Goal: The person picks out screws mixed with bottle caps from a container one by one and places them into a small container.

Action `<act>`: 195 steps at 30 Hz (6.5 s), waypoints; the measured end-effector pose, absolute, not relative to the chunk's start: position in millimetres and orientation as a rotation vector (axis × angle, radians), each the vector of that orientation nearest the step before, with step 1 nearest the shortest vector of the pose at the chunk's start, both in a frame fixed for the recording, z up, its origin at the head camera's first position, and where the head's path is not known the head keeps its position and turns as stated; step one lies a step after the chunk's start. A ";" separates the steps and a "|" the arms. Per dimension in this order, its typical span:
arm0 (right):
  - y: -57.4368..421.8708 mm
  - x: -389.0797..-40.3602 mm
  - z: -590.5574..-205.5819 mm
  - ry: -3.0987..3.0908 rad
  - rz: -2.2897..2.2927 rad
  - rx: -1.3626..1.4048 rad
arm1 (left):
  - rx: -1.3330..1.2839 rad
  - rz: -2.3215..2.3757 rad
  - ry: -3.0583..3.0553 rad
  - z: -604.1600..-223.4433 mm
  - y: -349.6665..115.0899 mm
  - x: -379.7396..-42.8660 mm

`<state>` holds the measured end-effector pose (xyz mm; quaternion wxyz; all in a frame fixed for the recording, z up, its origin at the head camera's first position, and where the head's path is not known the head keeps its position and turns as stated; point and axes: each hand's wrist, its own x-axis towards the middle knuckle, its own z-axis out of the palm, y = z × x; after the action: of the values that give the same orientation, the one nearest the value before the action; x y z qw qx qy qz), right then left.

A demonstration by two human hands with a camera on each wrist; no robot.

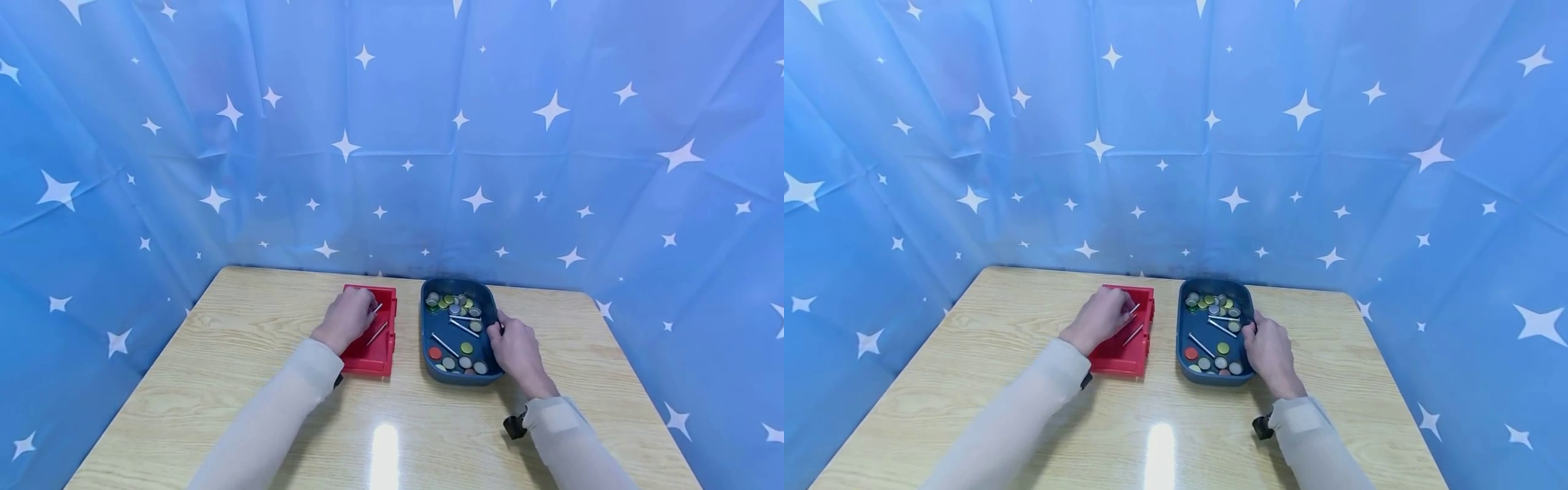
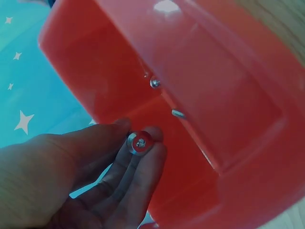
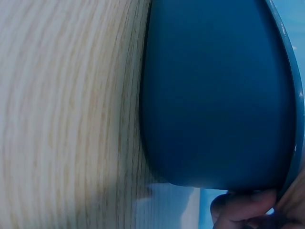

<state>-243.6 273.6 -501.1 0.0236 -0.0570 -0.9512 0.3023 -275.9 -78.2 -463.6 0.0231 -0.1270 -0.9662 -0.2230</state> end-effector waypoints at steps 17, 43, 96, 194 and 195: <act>274.4 -242.7 -501.7 -2.958 0.942 -0.192 | -0.377 -0.695 -3.055 -478.1 -67.0 -275.5; 274.6 -244.9 -505.5 -2.931 0.948 -0.162 | -0.412 -0.683 -2.895 -467.1 -66.0 -275.0; 273.9 -239.4 -502.5 -2.909 0.971 -0.156 | -1.046 -0.038 -2.988 -479.6 70.9 -265.1; 282.0 -243.4 -505.4 -2.895 1.005 -0.187 | -0.746 -0.722 -2.826 -431.9 -31.3 -256.8; 283.4 -243.9 -504.9 -2.893 1.005 -0.183 | -0.736 -0.729 -2.817 -432.1 -33.5 -257.6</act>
<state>-243.9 283.4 -504.9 0.0367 -0.0597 -0.9424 0.3272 -257.6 -33.5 -432.1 0.0702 -0.2445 -0.9362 -0.2424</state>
